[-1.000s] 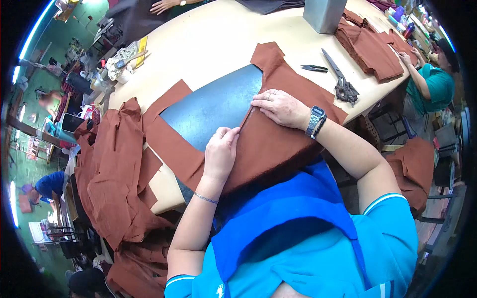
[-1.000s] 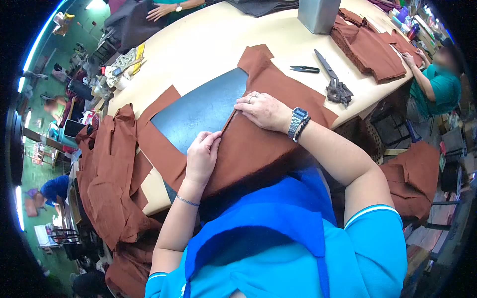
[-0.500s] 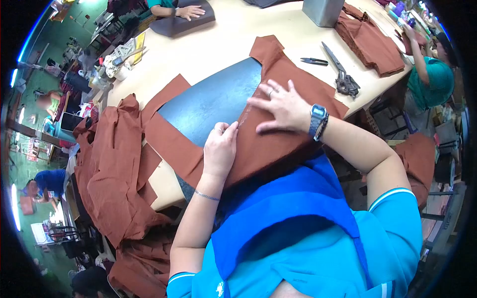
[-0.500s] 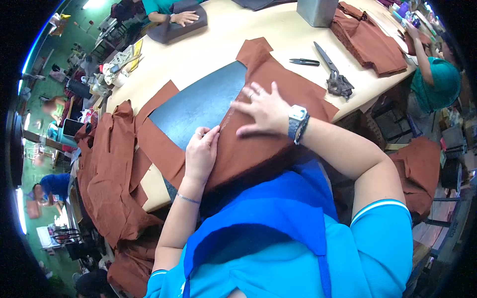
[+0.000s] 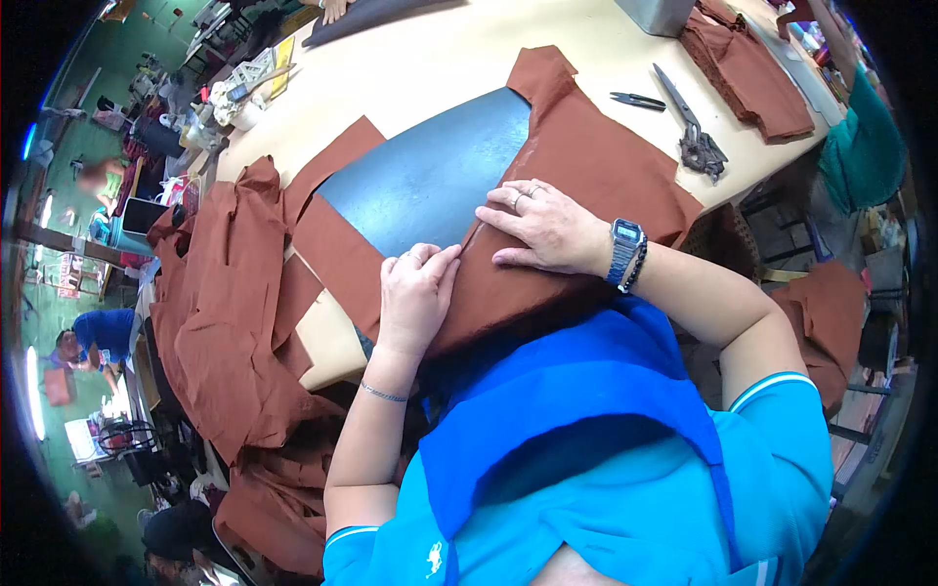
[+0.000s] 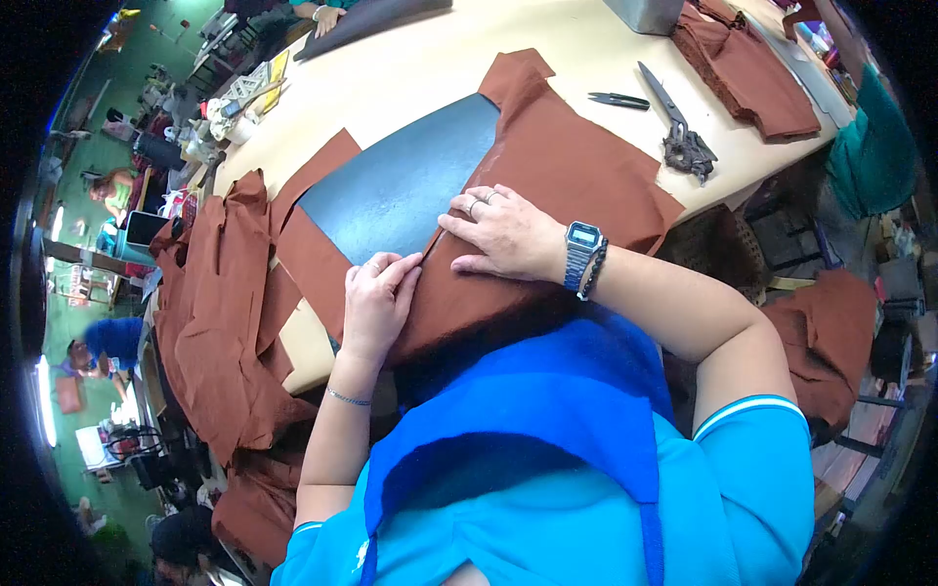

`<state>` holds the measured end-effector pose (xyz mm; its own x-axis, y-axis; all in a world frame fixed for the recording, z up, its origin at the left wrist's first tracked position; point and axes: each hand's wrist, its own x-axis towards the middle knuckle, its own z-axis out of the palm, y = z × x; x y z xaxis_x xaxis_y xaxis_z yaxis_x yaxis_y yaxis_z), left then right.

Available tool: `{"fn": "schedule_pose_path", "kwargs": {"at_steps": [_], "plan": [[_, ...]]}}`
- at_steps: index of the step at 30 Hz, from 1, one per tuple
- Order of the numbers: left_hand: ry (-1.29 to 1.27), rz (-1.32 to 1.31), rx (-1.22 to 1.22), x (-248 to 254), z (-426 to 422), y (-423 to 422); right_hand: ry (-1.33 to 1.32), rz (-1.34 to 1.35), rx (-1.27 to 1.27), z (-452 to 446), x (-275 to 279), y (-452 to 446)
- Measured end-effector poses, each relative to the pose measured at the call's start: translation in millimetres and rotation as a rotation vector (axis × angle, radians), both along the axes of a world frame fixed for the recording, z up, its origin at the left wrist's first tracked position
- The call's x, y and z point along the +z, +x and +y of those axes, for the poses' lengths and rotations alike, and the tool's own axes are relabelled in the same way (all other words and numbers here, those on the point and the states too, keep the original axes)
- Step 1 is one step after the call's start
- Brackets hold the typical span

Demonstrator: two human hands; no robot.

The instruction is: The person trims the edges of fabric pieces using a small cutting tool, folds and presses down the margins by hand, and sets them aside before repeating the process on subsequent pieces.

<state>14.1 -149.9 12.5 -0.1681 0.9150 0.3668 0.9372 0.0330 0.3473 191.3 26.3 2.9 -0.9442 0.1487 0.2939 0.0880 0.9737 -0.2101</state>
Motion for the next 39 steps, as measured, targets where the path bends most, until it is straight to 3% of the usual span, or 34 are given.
{"fn": "schedule_pose_path", "kwargs": {"at_steps": [4, 8, 11, 15, 16, 22, 31, 39], "plan": [[0.056, 0.056, 0.018, -3, -6, -1, 0.076, -0.22, -0.069, -25, 21, 0], [0.096, 0.087, 0.013, -8, -6, -2, 0.062, -0.25, -0.124, -26, 22, 2], [0.078, 0.075, 0.018, -5, -5, -1, 0.17, -0.104, -0.219, -18, 20, 0], [0.001, 0.05, 0.027, 4, -6, -3, -0.137, -0.027, 0.078, -33, 17, -13], [-0.046, 0.04, 0.041, 6, -8, -4, -0.036, 0.038, 0.069, -39, 12, -13], [-0.271, 0.005, 0.115, 23, -23, -17, -0.071, -0.005, 0.058, -45, 15, -13], [-0.112, 0.312, -0.049, 13, -36, -31, -0.034, -0.132, 0.058, -52, 25, -16], [-0.115, 0.311, -0.049, 15, -42, -46, -0.04, -0.176, 0.076, -53, 32, -20]]}}
